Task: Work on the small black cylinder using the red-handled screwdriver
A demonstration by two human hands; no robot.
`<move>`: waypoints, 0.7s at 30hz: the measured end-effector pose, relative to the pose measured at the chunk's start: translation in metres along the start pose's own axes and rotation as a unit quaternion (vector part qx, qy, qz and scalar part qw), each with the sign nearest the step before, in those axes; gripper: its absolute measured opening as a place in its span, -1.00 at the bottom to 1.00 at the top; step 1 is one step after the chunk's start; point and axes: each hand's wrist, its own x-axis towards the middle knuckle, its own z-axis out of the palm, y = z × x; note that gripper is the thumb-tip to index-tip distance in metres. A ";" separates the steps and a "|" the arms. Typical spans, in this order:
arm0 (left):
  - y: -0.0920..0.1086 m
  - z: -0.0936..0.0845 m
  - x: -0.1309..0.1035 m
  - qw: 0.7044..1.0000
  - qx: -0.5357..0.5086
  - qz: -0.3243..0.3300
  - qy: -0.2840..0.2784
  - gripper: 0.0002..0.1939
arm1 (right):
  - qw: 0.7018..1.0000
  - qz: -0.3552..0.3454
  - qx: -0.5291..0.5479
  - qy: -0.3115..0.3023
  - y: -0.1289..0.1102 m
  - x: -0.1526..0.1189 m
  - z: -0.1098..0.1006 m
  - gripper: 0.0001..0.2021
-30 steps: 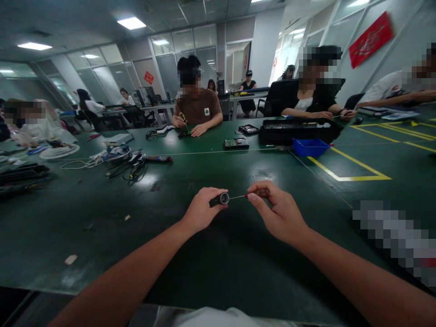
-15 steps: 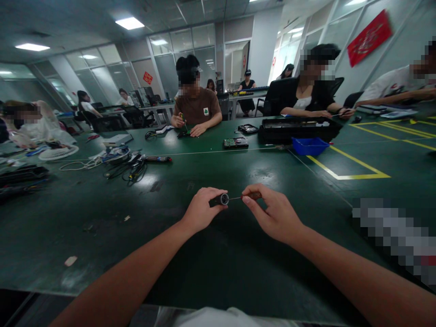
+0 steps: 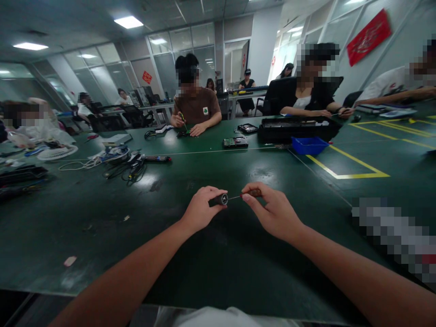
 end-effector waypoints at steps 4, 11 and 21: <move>-0.002 0.001 0.000 1.000 -0.011 0.005 0.001 -0.59 | 1.000 0.000 0.015 0.001 0.001 0.000 0.000 -0.88; -0.005 -0.001 0.001 1.000 -0.015 -0.004 -0.010 -0.57 | 0.998 0.043 0.035 0.019 0.002 0.002 0.001 -0.88; -0.005 0.000 0.000 1.000 -0.024 0.000 -0.007 -0.56 | 0.996 0.069 0.060 0.002 0.003 0.004 0.003 -0.88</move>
